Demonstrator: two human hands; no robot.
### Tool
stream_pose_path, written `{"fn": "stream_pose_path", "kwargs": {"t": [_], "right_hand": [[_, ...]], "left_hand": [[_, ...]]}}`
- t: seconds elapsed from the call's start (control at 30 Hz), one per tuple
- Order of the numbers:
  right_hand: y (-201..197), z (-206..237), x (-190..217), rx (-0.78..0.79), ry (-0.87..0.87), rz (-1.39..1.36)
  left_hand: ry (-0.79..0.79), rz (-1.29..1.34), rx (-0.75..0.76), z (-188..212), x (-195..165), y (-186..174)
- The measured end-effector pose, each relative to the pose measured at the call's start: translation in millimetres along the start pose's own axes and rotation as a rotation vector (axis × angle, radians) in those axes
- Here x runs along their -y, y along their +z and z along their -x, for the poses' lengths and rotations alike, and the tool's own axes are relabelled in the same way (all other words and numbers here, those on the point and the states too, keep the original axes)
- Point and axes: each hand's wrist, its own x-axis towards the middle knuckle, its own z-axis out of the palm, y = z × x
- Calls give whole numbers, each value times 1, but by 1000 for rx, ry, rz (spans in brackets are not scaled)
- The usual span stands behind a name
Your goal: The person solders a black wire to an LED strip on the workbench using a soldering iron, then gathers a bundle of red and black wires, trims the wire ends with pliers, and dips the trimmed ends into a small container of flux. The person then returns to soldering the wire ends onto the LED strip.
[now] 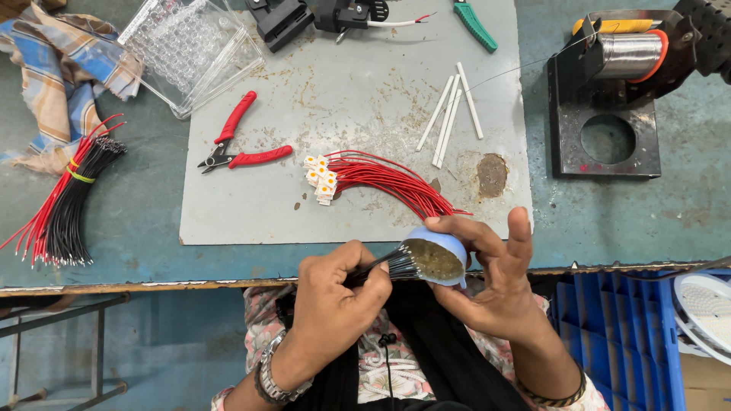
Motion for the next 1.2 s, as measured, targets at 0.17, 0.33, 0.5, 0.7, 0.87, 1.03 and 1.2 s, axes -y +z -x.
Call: {"fn": "stream_pose_path", "kwargs": {"t": [0.17,0.33,0.5,0.7,0.87,1.03,1.2], "right_hand": [[1,1,-1,2,1,-21],[1,1,1,20,1,3],[2,1,0,11,11,3],[2,0,0,7,9,8],[1,-2,1,-8,17,16],[1,-2,2,-11,15,27],[1,-1,1,-3,11,16]], "left_hand": [[41,-24,-21,0,1,-2],[39,-26,-50,-1,0,0],[35,-22,-46,-2,-1,1],[1,2,-17,-1,-2,0],[27,30,28,0,-2,-4],[11,28,34,0,-1,-4],[21,57,29,-1,0,-2]]}}
